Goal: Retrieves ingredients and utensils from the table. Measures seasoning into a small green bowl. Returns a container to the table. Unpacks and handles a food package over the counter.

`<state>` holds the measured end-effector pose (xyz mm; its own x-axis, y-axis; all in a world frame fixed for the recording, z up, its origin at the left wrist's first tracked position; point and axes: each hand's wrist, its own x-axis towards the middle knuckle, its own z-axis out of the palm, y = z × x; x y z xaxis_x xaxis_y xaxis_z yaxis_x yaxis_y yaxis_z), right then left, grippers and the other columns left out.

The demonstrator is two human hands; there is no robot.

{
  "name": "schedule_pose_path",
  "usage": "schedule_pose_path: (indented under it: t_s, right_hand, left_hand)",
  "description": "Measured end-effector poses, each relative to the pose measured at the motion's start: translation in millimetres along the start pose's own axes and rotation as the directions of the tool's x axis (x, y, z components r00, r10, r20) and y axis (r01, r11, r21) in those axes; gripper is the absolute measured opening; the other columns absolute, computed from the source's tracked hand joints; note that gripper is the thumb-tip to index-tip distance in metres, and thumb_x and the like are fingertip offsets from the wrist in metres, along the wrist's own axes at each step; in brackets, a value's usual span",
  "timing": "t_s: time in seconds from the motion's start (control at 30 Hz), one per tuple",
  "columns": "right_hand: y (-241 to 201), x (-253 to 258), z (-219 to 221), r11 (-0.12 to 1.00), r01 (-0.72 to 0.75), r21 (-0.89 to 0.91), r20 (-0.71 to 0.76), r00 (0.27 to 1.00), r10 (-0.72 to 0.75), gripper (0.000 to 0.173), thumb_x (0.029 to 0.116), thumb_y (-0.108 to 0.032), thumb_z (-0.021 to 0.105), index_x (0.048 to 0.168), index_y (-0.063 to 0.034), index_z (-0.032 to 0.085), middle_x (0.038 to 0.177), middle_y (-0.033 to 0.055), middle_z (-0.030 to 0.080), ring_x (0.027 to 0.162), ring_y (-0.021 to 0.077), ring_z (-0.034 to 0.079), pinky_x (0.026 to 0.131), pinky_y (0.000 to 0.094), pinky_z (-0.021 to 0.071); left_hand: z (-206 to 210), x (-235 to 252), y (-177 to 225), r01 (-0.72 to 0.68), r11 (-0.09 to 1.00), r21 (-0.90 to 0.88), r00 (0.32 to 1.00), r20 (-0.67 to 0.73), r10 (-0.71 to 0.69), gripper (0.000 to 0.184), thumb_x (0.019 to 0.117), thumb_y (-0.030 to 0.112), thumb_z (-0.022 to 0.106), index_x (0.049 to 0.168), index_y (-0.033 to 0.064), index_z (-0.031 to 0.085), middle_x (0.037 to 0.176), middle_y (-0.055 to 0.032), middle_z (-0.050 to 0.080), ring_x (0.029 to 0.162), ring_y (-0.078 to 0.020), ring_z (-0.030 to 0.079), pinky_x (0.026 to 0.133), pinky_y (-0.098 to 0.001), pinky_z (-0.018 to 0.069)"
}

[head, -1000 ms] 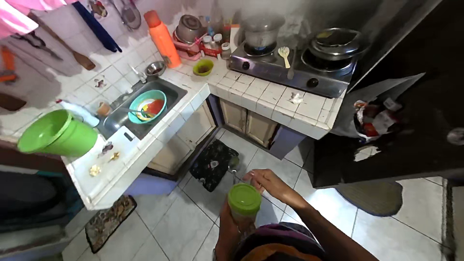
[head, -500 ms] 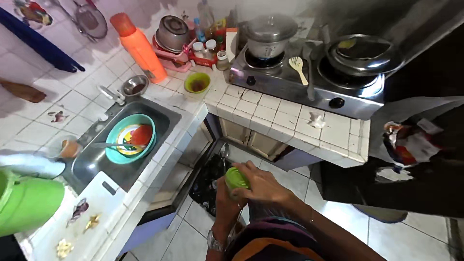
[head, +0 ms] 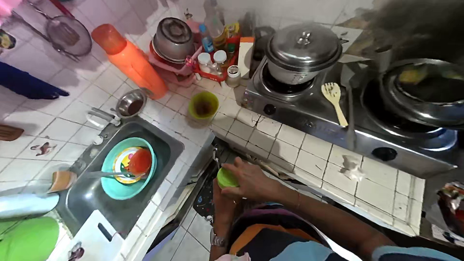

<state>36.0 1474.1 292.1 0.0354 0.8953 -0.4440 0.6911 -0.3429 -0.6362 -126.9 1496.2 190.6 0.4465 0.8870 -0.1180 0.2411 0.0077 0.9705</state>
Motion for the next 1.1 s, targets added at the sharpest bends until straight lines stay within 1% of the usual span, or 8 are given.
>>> schedule_pose_path:
  t_s: [0.2, 0.5, 0.63, 0.77, 0.87, 0.97, 1.03, 1.1]
  right_hand:
    - [-6.8, 52.9, -14.9, 0.999, -0.008, 0.039, -0.019, 1.000, 0.009, 0.086, 0.0919, -0.064, 0.065, 0.159, -0.0172, 0.039, 0.142, 0.0281, 0.049, 0.108, 0.0443, 0.063, 0.085, 0.0600, 0.0531]
    - [-45.2, 116.1, -31.1, 0.981, -0.186, 0.057, -0.199, 0.961, 0.194, 0.089, 0.0900, -0.071, 0.060, 0.158, -0.0179, 0.040, 0.138, 0.0286, 0.054, 0.110, 0.0463, 0.062, 0.089, 0.0623, 0.0517]
    - [-58.2, 138.2, -38.1, 0.957, -0.285, 0.050, -0.152, 0.945, 0.289, 0.094, 0.0890, -0.078, 0.054, 0.159, -0.0168, 0.038, 0.140, 0.0293, 0.052, 0.115, 0.0479, 0.061, 0.090, 0.0641, 0.0502]
    - [-46.0, 142.5, -56.7, 0.960, -0.195, 0.199, -0.215, 0.947, 0.237, 0.075, 0.0983, -0.061, 0.056, 0.156, -0.0162, 0.043, 0.134, 0.0225, 0.061, 0.111, 0.0410, 0.065, 0.092, 0.0630, 0.0510]
    - [15.3, 138.9, -63.3, 0.922, -0.252, 0.296, -0.433, 0.825, 0.364, 0.049, 0.1030, -0.045, 0.059, 0.133, -0.0062, 0.065, 0.110, 0.0187, 0.072, 0.097, 0.0376, 0.070, 0.088, 0.0629, 0.0535]
    - [110.2, 124.5, -64.5, 0.823, -0.475, 0.312, -0.604, 0.569, 0.558, 0.037, 0.1020, -0.033, 0.064, 0.105, 0.0033, 0.070, 0.092, 0.0276, 0.070, 0.088, 0.0490, 0.068, 0.074, 0.0710, 0.0510]
    - [149.8, 111.4, -66.6, 0.740, -0.571, 0.357, -0.653, 0.414, 0.634, 0.043, 0.1029, -0.034, 0.062, 0.108, 0.0078, 0.066, 0.095, 0.0352, 0.066, 0.091, 0.0575, 0.065, 0.073, 0.0759, 0.0477]
    - [172.3, 103.7, -68.4, 0.690, -0.630, 0.356, -0.655, 0.358, 0.665, 0.055, 0.1014, -0.044, 0.063, 0.111, 0.0096, 0.064, 0.097, 0.0370, 0.065, 0.093, 0.0596, 0.064, 0.074, 0.0762, 0.0472]
  left_hand:
    - [-16.8, 60.7, -10.3, -0.118, 0.992, 0.042, 0.992, -0.050, 0.120, 0.088, 0.0725, 0.023, 0.083, 0.136, -0.0213, 0.041, 0.126, -0.0282, 0.061, 0.113, -0.0152, 0.064, 0.101, -0.0286, 0.0509]
    - [-75.2, 167.8, 1.6, -0.155, 0.987, 0.044, 0.947, 0.291, 0.135, 0.088, 0.0710, 0.026, 0.086, 0.137, -0.0164, 0.045, 0.130, -0.0266, 0.060, 0.118, -0.0194, 0.062, 0.104, -0.0332, 0.0509]
    - [-88.5, 193.8, 2.9, -0.287, 0.945, 0.155, 0.907, 0.361, 0.217, 0.083, 0.0702, 0.021, 0.088, 0.135, -0.0162, 0.051, 0.133, -0.0315, 0.057, 0.120, -0.0339, 0.062, 0.104, -0.0456, 0.0506]
    - [-90.9, 206.6, -2.2, -0.287, 0.955, 0.070, 0.914, 0.319, 0.251, 0.095, 0.0651, 0.025, 0.093, 0.136, -0.0182, 0.046, 0.132, -0.0315, 0.057, 0.122, -0.0294, 0.061, 0.106, -0.0392, 0.0500]
    - [-96.1, 211.7, -12.4, -0.291, 0.956, -0.035, 0.923, 0.254, 0.290, 0.105, 0.0653, 0.033, 0.093, 0.138, -0.0215, 0.039, 0.134, -0.0311, 0.055, 0.125, -0.0203, 0.058, 0.109, -0.0291, 0.0461]
    - [-103.6, 213.5, -11.4, -0.307, 0.952, -0.012, 0.938, 0.164, 0.305, 0.108, 0.0678, 0.042, 0.089, 0.137, -0.0236, 0.038, 0.130, -0.0299, 0.058, 0.122, -0.0137, 0.060, 0.107, -0.0244, 0.0466]
    - [-111.2, 214.6, -7.8, -0.313, 0.949, 0.031, 0.943, 0.132, 0.307, 0.110, 0.0688, 0.048, 0.087, 0.136, -0.0247, 0.038, 0.129, -0.0305, 0.058, 0.121, -0.0133, 0.060, 0.107, -0.0237, 0.0461]
    - [-115.3, 216.2, -7.9, -0.327, 0.942, 0.077, 0.942, 0.105, 0.319, 0.109, 0.0691, 0.051, 0.084, 0.134, -0.0255, 0.040, 0.127, -0.0315, 0.060, 0.119, -0.0143, 0.061, 0.105, -0.0242, 0.0468]
